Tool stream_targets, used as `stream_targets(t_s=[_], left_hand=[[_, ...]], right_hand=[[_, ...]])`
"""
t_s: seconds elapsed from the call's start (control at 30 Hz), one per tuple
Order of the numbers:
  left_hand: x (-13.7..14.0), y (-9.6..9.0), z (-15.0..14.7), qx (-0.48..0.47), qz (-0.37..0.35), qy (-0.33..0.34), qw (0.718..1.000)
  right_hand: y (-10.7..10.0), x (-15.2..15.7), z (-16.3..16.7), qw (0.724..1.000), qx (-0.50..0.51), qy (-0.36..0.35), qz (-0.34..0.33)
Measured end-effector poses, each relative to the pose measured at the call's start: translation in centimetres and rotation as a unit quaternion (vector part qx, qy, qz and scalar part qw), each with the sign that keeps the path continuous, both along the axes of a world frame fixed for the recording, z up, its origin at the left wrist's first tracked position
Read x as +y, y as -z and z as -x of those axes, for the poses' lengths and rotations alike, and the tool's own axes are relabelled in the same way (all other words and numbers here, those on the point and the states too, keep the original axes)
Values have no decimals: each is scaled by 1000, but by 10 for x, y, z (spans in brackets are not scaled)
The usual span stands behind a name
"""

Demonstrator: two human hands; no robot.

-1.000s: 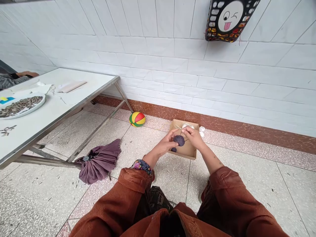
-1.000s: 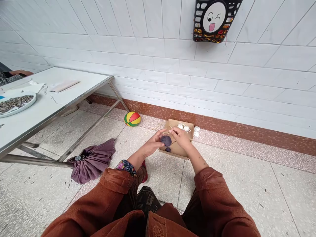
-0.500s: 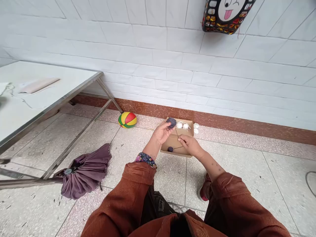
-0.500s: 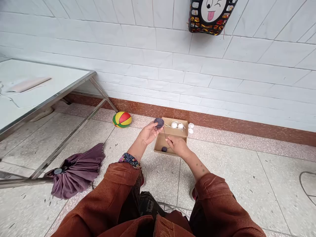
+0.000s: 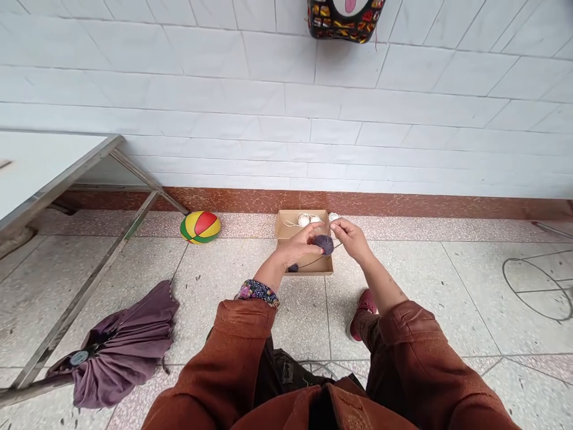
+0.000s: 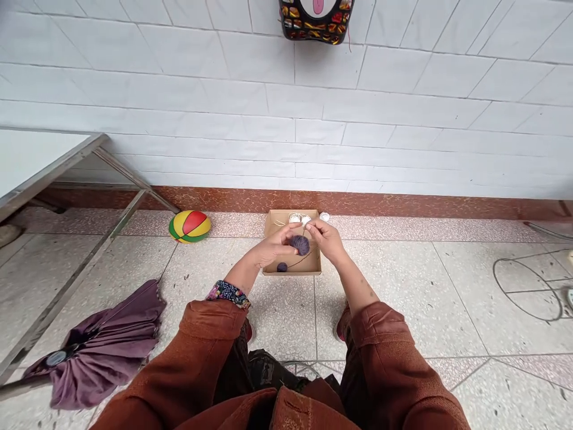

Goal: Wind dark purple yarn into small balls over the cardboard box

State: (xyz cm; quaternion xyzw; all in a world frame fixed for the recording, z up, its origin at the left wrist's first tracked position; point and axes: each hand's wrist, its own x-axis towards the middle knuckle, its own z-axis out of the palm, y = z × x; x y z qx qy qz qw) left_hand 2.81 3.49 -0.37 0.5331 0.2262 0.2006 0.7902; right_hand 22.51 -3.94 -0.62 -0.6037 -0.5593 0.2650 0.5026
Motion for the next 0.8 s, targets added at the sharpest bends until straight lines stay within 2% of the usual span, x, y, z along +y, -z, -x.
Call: stream_targets(t_s=[0.07, 0.2, 0.3, 0.4, 0.53, 0.63, 0.8], left_hand=[[-5, -1, -1, -41, 49, -7, 998], [-2, 2, -1, -81, 156, -99, 979], [7, 8, 1, -68, 202, -171, 962], [12, 11, 4, -36, 205, -205, 956], [8, 11, 1, 12, 120, -169, 978], [2, 12, -3, 57, 63, -130, 988], [-3, 14, -1, 104, 53, -45, 992]], right_hand=[[15, 7, -3, 999, 7, 1, 47], [33, 14, 5, 992, -25, -52, 115], [33, 12, 12, 985, -87, -111, 100], [21, 5, 17, 977, -120, -167, 54], [1, -2, 15, 969, -124, -213, -7], [-9, -3, 9, 971, -101, -213, -34], [-6, 5, 2, 988, -89, -121, -38]])
